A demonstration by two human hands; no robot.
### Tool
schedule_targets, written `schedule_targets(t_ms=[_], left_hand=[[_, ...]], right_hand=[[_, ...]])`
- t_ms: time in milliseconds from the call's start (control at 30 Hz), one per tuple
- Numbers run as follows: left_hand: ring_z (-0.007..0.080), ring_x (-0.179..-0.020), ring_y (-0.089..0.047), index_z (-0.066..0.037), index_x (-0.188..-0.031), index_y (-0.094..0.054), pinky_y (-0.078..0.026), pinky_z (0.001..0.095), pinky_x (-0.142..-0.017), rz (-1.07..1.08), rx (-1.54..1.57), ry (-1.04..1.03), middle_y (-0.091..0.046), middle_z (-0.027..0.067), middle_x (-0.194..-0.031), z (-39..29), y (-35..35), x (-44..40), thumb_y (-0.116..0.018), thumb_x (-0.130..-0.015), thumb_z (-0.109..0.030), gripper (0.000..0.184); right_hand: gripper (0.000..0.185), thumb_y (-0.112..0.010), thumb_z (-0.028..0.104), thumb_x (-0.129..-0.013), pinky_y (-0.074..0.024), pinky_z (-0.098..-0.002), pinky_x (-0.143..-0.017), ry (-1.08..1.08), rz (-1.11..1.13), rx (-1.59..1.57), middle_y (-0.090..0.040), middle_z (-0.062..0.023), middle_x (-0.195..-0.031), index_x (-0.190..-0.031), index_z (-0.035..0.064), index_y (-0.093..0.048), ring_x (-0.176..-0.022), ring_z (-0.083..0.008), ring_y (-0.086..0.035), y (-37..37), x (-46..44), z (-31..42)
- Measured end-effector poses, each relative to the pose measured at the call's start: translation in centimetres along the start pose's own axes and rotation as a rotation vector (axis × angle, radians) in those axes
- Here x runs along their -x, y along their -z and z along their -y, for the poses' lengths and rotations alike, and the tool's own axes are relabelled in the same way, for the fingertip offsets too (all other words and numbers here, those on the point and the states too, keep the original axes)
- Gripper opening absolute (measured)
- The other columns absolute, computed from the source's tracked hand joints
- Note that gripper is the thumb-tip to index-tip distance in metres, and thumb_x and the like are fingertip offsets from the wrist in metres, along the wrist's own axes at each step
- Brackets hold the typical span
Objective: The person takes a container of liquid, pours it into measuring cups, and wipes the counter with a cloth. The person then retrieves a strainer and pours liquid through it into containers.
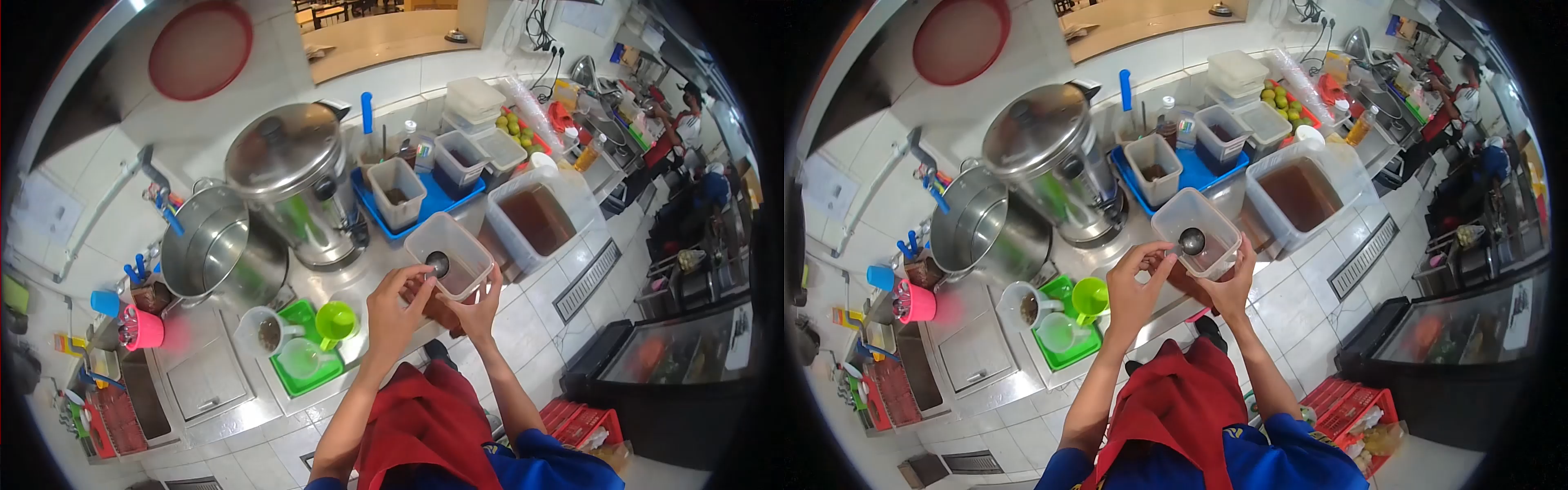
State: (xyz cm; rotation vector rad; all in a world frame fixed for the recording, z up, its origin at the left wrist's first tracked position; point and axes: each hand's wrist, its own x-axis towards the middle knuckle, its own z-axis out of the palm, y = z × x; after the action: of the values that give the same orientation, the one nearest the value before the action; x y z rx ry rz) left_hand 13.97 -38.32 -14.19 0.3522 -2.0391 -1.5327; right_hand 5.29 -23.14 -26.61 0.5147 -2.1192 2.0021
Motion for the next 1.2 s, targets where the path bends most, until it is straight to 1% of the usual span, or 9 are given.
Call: schedule_targets(t_ms=[233,533,733,833,933,1000,1067,1167,1200], left_hand=[[0.0087,-0.073,-0.06,-0.004,-0.108,-0.072,-0.051,0.0244,-0.07,-0.11,-0.109,0.086,-0.07,0.0063,-0.09,3.3,-11.9,-7.0,-0.076,-0.088,-0.009,0.02],[0.014,-0.076,-0.063,-0.006,-0.107,-0.07,-0.051,0.0285,-0.07,-0.231,-0.211,0.296,-0.069,0.0061,-0.087,7.9,-14.7,-6.8,-0.073,-0.092,-0.016,0.019],[0.0159,-0.08,-0.064,-0.011,-0.138,-0.046,-0.052,0.0304,-0.067,-0.136,-0.143,0.252,-0.064,0.0146,-0.113,10.2,-14.7,-6.2,-0.069,-0.096,-0.027,0.051],[0.0173,-0.087,-0.061,-0.011,-0.141,-0.038,-0.052,0.0307,-0.068,-0.217,-0.061,0.353,-0.058,0.0129,-0.11,10.4,-14.4,-3.9,-0.057,-0.103,-0.037,0.05],[0.0162,-0.086,-0.06,-0.01,-0.135,-0.044,-0.052,0.0307,-0.072,-0.312,-0.073,0.356,-0.057,0.0098,-0.11,14.9,-14.3,0.4,-0.051,-0.105,-0.041,0.043],[0.0163,-0.087,-0.06,-0.011,-0.133,-0.045,-0.053,0.031,-0.075,-0.324,-0.099,0.309,-0.057,0.0083,-0.11,15.2,-14.4,3.2,-0.049,-0.106,-0.044,0.043],[0.0171,-0.096,-0.059,-0.012,-0.138,-0.046,-0.051,0.0338,-0.086,-0.09,0.439,0.778,-0.058,0.0067,-0.114,12.6,-14.9,5.2,-0.04,-0.106,-0.055,0.054],[0.0198,-0.11,-0.058,-0.015,-0.146,-0.042,-0.047,0.0376,-0.097,-0.001,1.045,0.838,-0.057,0.0081,-0.127,10.0,-13.2,5.8,-0.031,-0.103,-0.064,0.066],[0.0231,-0.122,-0.055,-0.016,-0.151,-0.037,-0.043,0.0412,-0.105,-0.013,1.063,0.794,-0.051,0.0104,-0.143,8.5,-12.0,5.6,-0.031,-0.103,-0.065,0.069]], right_hand=[[0.112,-0.097,0.017,-0.056,-0.0393,-0.0435,-0.109,0.034,-0.039,0.188,-0.044,-0.0158,-0.139,-0.148,0.0022,-0.034,-0.129,-0.0349,-0.047,2.1,-9.2,-9.6],[0.117,-0.097,0.019,-0.057,-0.0346,-0.0475,-0.113,-0.214,0.008,0.15,-0.04,-0.023,-0.141,-0.149,-0.0017,-0.027,-0.136,-0.0404,-0.038,0.7,-9.3,-10.6],[0.127,-0.096,0.031,-0.061,-0.0236,-0.0467,-0.121,-0.162,0.209,0.156,-0.027,-0.0278,-0.156,-0.154,-0.0055,-0.018,-0.145,-0.041,-0.028,3.5,-8.0,-12.8],[0.103,-0.085,0.032,-0.079,-0.0205,-0.0439,-0.122,-0.194,0.268,0.276,-0.029,-0.0263,-0.158,-0.153,-0.0072,-0.025,-0.147,-0.0387,-0.028,5.5,-5.9,-14.4],[0.057,-0.068,0.022,-0.096,-0.0322,-0.0425,-0.115,-0.185,0.236,0.113,-0.047,-0.0235,-0.144,-0.141,-0.0056,-0.045,-0.138,-0.0342,-0.043,6.9,-4.2,-11.2],[0.052,-0.066,0.02,-0.097,-0.0328,-0.0421,-0.114,-0.167,0.377,0.09,-0.047,-0.0227,-0.144,-0.139,-0.0044,-0.048,-0.137,-0.034,-0.044,8.0,-3.4,-8.5],[0.043,-0.06,0.014,-0.098,-0.0303,-0.0454,-0.116,-0.108,0.56,0.062,-0.047,-0.0198,-0.147,-0.139,0.0022,-0.054,-0.139,-0.0349,-0.043,8.3,-2.6,-6.7],[0.044,-0.059,0.016,-0.097,-0.0253,-0.0507,-0.119,0.237,0.838,0.263,-0.045,-0.0183,-0.15,-0.141,0.0088,-0.056,-0.143,-0.0378,-0.038,7.3,-2.4,-4.2],[0.043,-0.059,0.02,-0.098,-0.0211,-0.0548,-0.12,0.258,0.859,0.295,-0.041,-0.017,-0.154,-0.141,0.0143,-0.059,-0.145,-0.0401,-0.033,7.1,-2.5,-3.7]])
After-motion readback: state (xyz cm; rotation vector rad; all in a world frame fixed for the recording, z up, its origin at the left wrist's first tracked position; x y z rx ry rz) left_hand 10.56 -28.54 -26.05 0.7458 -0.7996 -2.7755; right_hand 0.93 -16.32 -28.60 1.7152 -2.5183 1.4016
